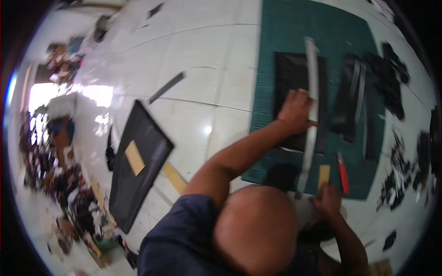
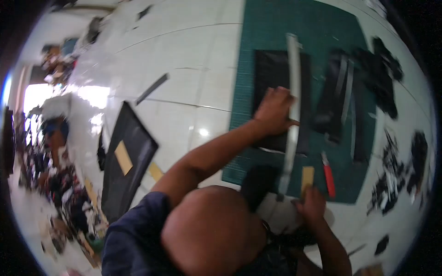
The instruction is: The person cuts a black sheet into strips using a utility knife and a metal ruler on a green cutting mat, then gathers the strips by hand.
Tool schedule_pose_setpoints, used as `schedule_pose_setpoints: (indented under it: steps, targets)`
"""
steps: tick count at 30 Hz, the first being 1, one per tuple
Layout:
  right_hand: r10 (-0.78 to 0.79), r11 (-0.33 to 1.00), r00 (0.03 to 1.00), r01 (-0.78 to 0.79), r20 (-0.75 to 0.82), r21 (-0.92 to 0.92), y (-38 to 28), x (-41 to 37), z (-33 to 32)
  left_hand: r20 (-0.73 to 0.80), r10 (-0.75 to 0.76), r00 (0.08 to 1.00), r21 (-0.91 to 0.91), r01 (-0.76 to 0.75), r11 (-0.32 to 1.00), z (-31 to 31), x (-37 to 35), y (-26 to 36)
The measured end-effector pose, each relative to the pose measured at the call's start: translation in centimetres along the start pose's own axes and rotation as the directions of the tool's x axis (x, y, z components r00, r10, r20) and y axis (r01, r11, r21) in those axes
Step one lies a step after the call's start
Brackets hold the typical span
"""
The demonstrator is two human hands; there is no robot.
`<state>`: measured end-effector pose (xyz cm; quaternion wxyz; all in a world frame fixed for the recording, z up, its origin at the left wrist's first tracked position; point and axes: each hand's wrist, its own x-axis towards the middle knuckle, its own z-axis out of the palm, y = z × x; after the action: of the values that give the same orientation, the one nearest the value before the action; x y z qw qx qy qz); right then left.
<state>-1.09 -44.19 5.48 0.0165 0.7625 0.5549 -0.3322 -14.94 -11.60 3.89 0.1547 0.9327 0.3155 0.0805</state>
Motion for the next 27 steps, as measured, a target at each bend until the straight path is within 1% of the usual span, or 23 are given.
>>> schedule_pose_setpoints:
  steps: [1,2,3,4,5,6,8,10,13,16,19,22,23,25,26,27]
  targets:
    - [0.003,1.0,1.0,-0.003,-0.018,0.015,0.3,0.1,0.3,0.069,-0.006,0.998,0.014,0.005,1.0,-1.0,0.1,0.3]
    - [0.022,0.999,1.0,-0.022,-0.001,0.041,0.7,-0.1,0.7,0.039,0.023,0.999,-0.026,-0.022,0.999,-0.5,-0.2,0.0]
    - [0.038,0.997,0.999,-0.037,0.0,0.07,0.9,0.3,0.6,0.049,0.012,0.999,-0.021,-0.011,1.0,-0.8,-0.8,0.3]
    - [0.072,0.991,0.996,-0.066,-0.044,0.12,0.8,0.4,0.2,0.024,0.053,0.998,-0.009,-0.052,0.999,-0.7,-1.2,0.3]
    - [0.1,0.982,0.992,-0.086,-0.074,0.17,0.6,0.2,-0.2,0.053,0.043,0.998,0.017,-0.044,0.999,-0.1,-1.5,0.2]
    - [0.134,0.978,0.99,-0.123,-0.055,0.17,0.7,0.4,-0.6,0.09,0.047,0.995,0.042,-0.051,0.998,0.3,-2.0,-0.1]
    - [0.171,0.973,0.985,-0.164,-0.03,0.162,0.1,0.2,-0.9,0.11,0.046,0.993,0.033,-0.05,0.998,-0.3,-3.0,0.0]
    - [0.175,0.976,0.984,-0.168,-0.038,0.141,-0.5,0.4,-1.7,0.161,0.061,0.985,0.05,-0.069,0.996,-0.1,-4.1,-0.2]
    - [0.206,0.959,0.976,-0.185,-0.077,0.217,0.2,0.4,-1.3,0.201,0.08,0.976,0.081,-0.098,0.992,1.1,-5.1,-0.3]
    - [0.213,0.951,0.956,-0.155,-0.203,0.268,0.0,0.7,-1.6,0.201,0.08,0.976,0.045,-0.091,0.995,2.2,-5.4,-0.8]
    - [0.18,0.97,0.948,-0.127,-0.263,0.208,-0.1,2.1,-1.0,0.154,0.108,0.982,0.021,-0.112,0.993,3.2,-5.7,-1.3]
    - [0.262,0.926,0.945,-0.189,-0.196,0.327,-0.7,2.5,-1.3,0.106,0.137,0.985,0.036,-0.141,0.989,3.7,-5.8,-1.4]
    - [0.249,0.926,0.947,-0.17,-0.205,0.337,-0.6,2.7,-1.3,0.109,0.139,0.984,0.042,-0.144,0.989,3.8,-5.8,-1.5]
    - [0.215,0.927,0.95,-0.125,-0.228,0.353,-0.4,2.7,-1.2,0.164,0.106,0.981,0.009,-0.109,0.994,2.6,-5.6,-1.1]
    - [0.254,0.856,0.952,-0.139,-0.171,0.498,-0.4,2.8,-1.4,0.187,0.09,0.978,-0.006,-0.09,0.996,1.9,-5.4,-0.8]
    - [0.282,0.762,0.954,-0.155,-0.105,0.629,-0.6,2.9,-2.2,0.137,0.051,0.989,-0.057,-0.044,0.997,0.6,-5.0,0.1]
